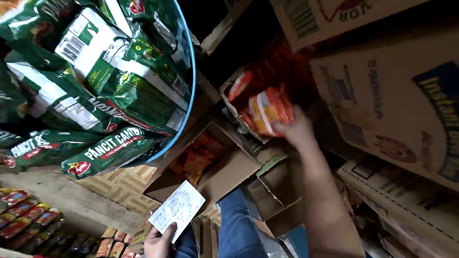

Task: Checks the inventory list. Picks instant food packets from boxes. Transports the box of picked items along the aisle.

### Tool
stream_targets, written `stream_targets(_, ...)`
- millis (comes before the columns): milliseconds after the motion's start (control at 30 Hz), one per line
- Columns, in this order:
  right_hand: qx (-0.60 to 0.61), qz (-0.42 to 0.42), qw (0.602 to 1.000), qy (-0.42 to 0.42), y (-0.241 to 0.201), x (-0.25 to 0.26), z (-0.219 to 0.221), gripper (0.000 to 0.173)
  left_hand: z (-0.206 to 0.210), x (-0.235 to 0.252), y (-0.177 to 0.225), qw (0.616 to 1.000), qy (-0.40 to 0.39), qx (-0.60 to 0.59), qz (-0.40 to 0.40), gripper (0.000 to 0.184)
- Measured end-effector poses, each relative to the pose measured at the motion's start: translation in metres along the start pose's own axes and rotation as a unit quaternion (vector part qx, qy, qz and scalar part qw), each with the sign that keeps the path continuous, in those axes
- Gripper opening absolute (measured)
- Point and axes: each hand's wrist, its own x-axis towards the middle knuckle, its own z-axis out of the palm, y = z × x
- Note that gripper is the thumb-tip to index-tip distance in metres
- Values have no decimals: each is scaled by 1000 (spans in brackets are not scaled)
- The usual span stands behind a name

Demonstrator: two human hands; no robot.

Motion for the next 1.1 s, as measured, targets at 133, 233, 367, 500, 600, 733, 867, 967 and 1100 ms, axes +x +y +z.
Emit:
stream_targets(133, 175, -52, 948, -260, 3, -92, 13, 61, 4, -1, 1, 1000, 4, -3, -8, 17)
stream_targets(233, 84, -59, 970, -220, -2, -61, 33, 71, 4, 1, -1, 1000, 8, -12, -5, 19)
stream_targets(367, -100, 2, 995, 19, 5, 70, 37, 69, 3, 0, -3, 1000, 12, -7, -6, 19)
stream_targets(500, -176, 6, 977, 120, 41, 173, 72, 84, 7, -1, -2, 1000, 12, 6, 0, 19)
stream_targets(600, -283, 49, 952, 105, 42, 184, 91, 86, 14, -2, 4, 1000, 22, 4, -10, 18)
stream_targets(733, -185, 61, 978, 76, 34, 166, 71, 84, 6, 0, -5, 1000, -3, 26, 3, 18)
stream_targets(867, 67, 4, 996, 57, 12, 61, 12, 84, 6, 2, -4, 1000, -5, 15, -9, 18)
stream_targets(967, 213, -51, 970, -103, 12, -40, -1, 72, 6, 1, 0, 1000, -8, 12, -20, 17)
stream_targets(1100, 152, -75, 957, -235, -4, -62, 26, 72, 7, 3, 0, 1000, -7, -2, -16, 19)
